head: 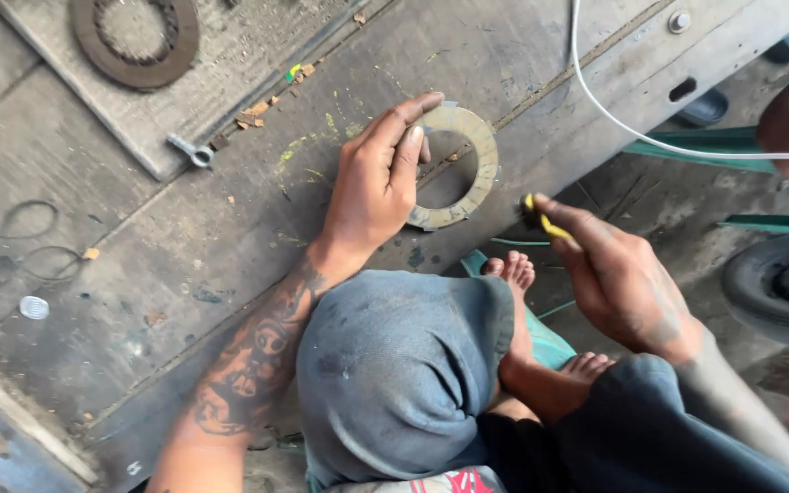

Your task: Scraping old gasket material from a circular motorcycle engine part using a small hand tool.

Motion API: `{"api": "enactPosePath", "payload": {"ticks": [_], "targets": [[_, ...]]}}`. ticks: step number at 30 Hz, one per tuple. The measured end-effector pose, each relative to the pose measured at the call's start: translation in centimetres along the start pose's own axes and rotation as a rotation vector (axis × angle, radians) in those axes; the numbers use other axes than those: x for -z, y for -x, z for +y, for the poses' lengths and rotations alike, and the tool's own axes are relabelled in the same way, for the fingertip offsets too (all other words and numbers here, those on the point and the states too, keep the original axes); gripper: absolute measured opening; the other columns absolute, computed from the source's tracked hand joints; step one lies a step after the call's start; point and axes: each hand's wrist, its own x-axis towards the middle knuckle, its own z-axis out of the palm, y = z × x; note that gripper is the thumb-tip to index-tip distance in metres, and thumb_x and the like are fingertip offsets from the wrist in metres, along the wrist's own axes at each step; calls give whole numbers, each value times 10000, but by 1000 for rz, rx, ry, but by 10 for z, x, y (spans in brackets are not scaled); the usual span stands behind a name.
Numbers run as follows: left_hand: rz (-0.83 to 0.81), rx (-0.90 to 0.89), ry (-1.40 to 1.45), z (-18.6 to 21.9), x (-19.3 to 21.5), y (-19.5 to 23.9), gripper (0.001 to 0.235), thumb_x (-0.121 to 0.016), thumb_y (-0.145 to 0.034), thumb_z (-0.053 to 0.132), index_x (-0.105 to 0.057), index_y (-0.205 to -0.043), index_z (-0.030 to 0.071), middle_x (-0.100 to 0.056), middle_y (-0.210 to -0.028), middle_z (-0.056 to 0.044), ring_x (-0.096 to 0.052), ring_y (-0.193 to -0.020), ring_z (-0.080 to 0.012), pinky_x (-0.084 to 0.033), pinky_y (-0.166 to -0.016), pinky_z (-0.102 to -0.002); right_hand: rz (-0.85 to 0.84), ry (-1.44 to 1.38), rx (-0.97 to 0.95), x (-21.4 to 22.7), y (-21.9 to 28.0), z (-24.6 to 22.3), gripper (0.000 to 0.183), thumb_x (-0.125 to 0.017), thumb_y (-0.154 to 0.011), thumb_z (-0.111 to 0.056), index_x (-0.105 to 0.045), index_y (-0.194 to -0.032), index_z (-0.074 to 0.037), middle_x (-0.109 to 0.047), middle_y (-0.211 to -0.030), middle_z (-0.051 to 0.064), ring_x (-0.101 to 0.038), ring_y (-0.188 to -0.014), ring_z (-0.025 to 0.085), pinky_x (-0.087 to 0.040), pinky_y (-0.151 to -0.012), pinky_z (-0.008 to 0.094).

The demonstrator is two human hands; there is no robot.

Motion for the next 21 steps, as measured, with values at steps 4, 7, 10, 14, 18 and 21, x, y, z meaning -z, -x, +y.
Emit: {"api": "enactPosePath", "payload": {"ticks": [4,7,10,14,18,21], "targets": [[-17,-47,37,1,-1,-9,320,-427,-1095,105,-616,-1349,54,-641,-826,-73,-646,-770,-208,-546,-726,-363,249,45,9,-11,-13,7,368,-534,-1032,-149,-602,-1386,-72,-678,-1159,126,-694,-1000,340,-539,-788,413],[-21,-41,67,2,0,-11,313,-447,-1082,77,-650,-1319,50,-659,-770,-103,-668,-731,-236,-577,-674,-385,311,227,237,-31,-25,5,369,-514,-1031,-222,-662,-1358,-137,-642,-910,78,-678,-751,322,-560,-604,409],[-26,-28,72,3,0,-9,316,-440,-1081,62,-646,-1319,30,-657,-767,-117,-654,-723,-236,-569,-667,-389,250,327,291,-13,-20,-1,398,-511,-991,-196,-672,-1354,-164,-608,-854,68,-659,-690,295,-553,-567,417],[-14,-38,78,1,-1,-11,314,-444,-1079,60,-646,-1318,34,-655,-767,-119,-658,-724,-239,-568,-657,-391,209,483,232,10,-18,3,467,-529,-956,-142,-665,-1400,-190,-604,-849,50,-665,-679,274,-562,-552,420],[-19,-40,70,3,1,-12,308,-451,-1072,59,-655,-1300,25,-650,-747,-117,-650,-703,-234,-563,-644,-389,222,278,349,-8,-33,9,471,-466,-989,-160,-643,-1425,-172,-580,-840,67,-651,-668,300,-555,-528,421],[-23,-38,74,2,2,-10,313,-443,-1080,71,-649,-1313,31,-657,-764,-118,-661,-722,-236,-564,-651,-394,228,489,200,9,-31,28,531,-610,-908,-145,-657,-1436,-183,-577,-861,82,-654,-699,315,-565,-576,457]]}}
